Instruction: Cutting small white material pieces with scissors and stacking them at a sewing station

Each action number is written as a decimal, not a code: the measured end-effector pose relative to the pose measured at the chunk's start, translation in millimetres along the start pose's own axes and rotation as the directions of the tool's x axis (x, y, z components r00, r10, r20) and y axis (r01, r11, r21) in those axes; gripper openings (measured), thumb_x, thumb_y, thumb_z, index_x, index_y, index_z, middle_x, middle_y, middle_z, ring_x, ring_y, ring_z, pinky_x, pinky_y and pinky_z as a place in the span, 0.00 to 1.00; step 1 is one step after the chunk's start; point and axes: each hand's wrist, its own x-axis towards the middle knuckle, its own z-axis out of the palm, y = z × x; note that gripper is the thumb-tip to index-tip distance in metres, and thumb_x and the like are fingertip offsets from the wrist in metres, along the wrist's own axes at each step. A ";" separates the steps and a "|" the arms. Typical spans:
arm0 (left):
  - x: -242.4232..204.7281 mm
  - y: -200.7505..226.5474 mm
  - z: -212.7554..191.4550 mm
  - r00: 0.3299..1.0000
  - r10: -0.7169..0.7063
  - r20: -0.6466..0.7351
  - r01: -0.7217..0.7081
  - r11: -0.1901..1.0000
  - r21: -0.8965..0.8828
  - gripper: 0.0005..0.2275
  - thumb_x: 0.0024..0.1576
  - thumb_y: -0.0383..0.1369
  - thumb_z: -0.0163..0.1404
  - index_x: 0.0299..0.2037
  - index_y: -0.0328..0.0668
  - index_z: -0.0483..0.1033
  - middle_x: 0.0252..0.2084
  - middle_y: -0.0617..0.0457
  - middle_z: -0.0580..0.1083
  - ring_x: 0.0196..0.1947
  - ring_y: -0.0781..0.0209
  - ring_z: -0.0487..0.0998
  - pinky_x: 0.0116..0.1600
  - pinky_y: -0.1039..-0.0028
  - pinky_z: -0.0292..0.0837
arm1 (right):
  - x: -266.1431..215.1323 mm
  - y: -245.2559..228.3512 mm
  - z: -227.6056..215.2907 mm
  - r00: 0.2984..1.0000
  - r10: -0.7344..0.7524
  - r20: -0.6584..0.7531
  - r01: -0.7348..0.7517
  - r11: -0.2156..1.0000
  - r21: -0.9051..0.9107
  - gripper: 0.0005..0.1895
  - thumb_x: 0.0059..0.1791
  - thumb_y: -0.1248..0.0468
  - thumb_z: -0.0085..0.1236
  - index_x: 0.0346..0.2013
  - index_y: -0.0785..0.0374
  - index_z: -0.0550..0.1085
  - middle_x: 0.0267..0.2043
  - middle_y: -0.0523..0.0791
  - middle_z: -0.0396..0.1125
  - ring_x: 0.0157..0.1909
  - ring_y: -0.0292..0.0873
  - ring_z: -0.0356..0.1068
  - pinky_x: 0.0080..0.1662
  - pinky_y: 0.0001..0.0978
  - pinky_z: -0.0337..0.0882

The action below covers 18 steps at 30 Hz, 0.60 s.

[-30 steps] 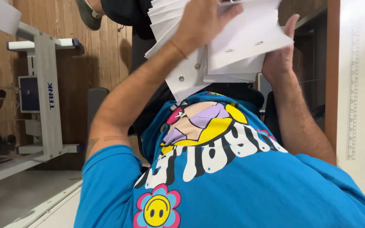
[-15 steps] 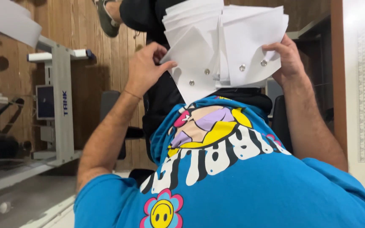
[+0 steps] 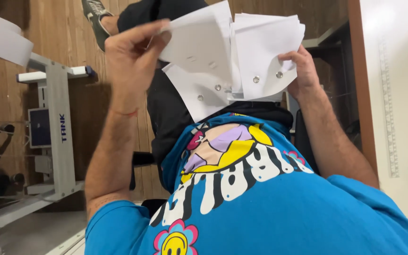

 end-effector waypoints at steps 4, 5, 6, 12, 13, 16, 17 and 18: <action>13.3 -21.5 53.5 0.993 -0.099 -0.072 0.072 0.948 -0.309 0.10 0.66 0.34 0.54 0.51 0.36 0.73 0.37 0.50 0.80 0.30 0.63 0.80 0.27 0.74 0.82 | -2.2 8.4 5.7 0.997 0.025 -0.071 -0.022 0.999 0.043 0.28 0.36 0.69 0.58 0.52 0.56 0.73 0.48 0.44 0.74 0.46 0.44 0.73 0.46 0.34 0.74; 13.3 -35.3 72.6 0.948 -0.301 -0.106 0.222 0.861 -0.458 0.09 0.61 0.29 0.57 0.49 0.40 0.73 0.40 0.51 0.78 0.32 0.60 0.81 0.27 0.65 0.86 | 0.5 14.6 4.1 0.995 -0.004 -0.097 0.016 0.992 0.127 0.30 0.35 0.71 0.57 0.53 0.60 0.73 0.49 0.46 0.74 0.47 0.46 0.73 0.47 0.34 0.75; 17.5 -49.1 94.1 0.868 -0.485 -0.106 0.333 0.727 -0.601 0.12 0.57 0.25 0.60 0.47 0.44 0.73 0.44 0.53 0.76 0.34 0.56 0.82 0.26 0.56 0.90 | 5.9 16.8 1.2 0.991 -0.042 -0.126 0.068 0.976 0.207 0.31 0.34 0.73 0.56 0.54 0.63 0.73 0.50 0.49 0.74 0.47 0.47 0.74 0.48 0.34 0.76; -44.7 -53.3 197.1 0.697 -0.695 0.177 0.629 0.474 -0.616 0.20 0.56 0.23 0.54 0.58 0.32 0.64 0.55 0.38 0.76 0.37 0.42 0.83 0.29 0.65 0.86 | -12.2 6.1 13.8 0.995 0.042 -0.087 -0.009 0.938 0.345 0.29 0.45 0.49 0.57 0.55 0.62 0.75 0.48 0.46 0.77 0.47 0.46 0.76 0.50 0.37 0.74; -50.4 -42.1 197.1 0.695 -0.698 0.174 0.631 0.475 -0.614 0.20 0.56 0.23 0.54 0.58 0.32 0.64 0.55 0.38 0.76 0.37 0.42 0.83 0.29 0.65 0.86 | -22.6 -0.5 20.2 0.995 0.046 -0.085 -0.014 0.938 0.348 0.29 0.45 0.49 0.57 0.55 0.62 0.75 0.48 0.46 0.77 0.47 0.46 0.76 0.50 0.37 0.74; -52.3 -12.8 180.6 0.583 -0.663 0.470 0.812 0.492 -0.313 0.24 0.52 0.31 0.58 0.58 0.31 0.68 0.50 0.40 0.79 0.42 0.51 0.83 0.39 0.62 0.87 | -18.7 -1.3 18.0 0.986 -0.086 0.143 0.038 0.950 0.309 0.54 0.37 0.30 0.49 0.68 0.62 0.65 0.64 0.51 0.70 0.60 0.53 0.75 0.58 0.45 0.79; -51.4 -5.1 164.9 0.553 -0.544 0.631 0.789 0.585 -0.186 0.22 0.53 0.35 0.62 0.54 0.32 0.73 0.45 0.41 0.79 0.40 0.53 0.84 0.41 0.63 0.86 | 0.8 16.1 0.7 0.995 -0.100 0.018 0.095 0.975 0.202 0.36 0.43 0.48 0.59 0.61 0.63 0.69 0.56 0.51 0.73 0.53 0.50 0.78 0.51 0.46 0.82; -56.1 3.6 148.8 0.468 -0.432 0.771 0.738 0.671 -0.073 0.22 0.53 0.39 0.65 0.51 0.32 0.77 0.40 0.41 0.80 0.39 0.55 0.85 0.44 0.65 0.84 | 15.8 37.2 -17.6 0.988 -0.111 -0.110 0.121 0.989 0.086 0.22 0.48 0.66 0.71 0.54 0.64 0.72 0.48 0.49 0.76 0.46 0.48 0.81 0.45 0.47 0.85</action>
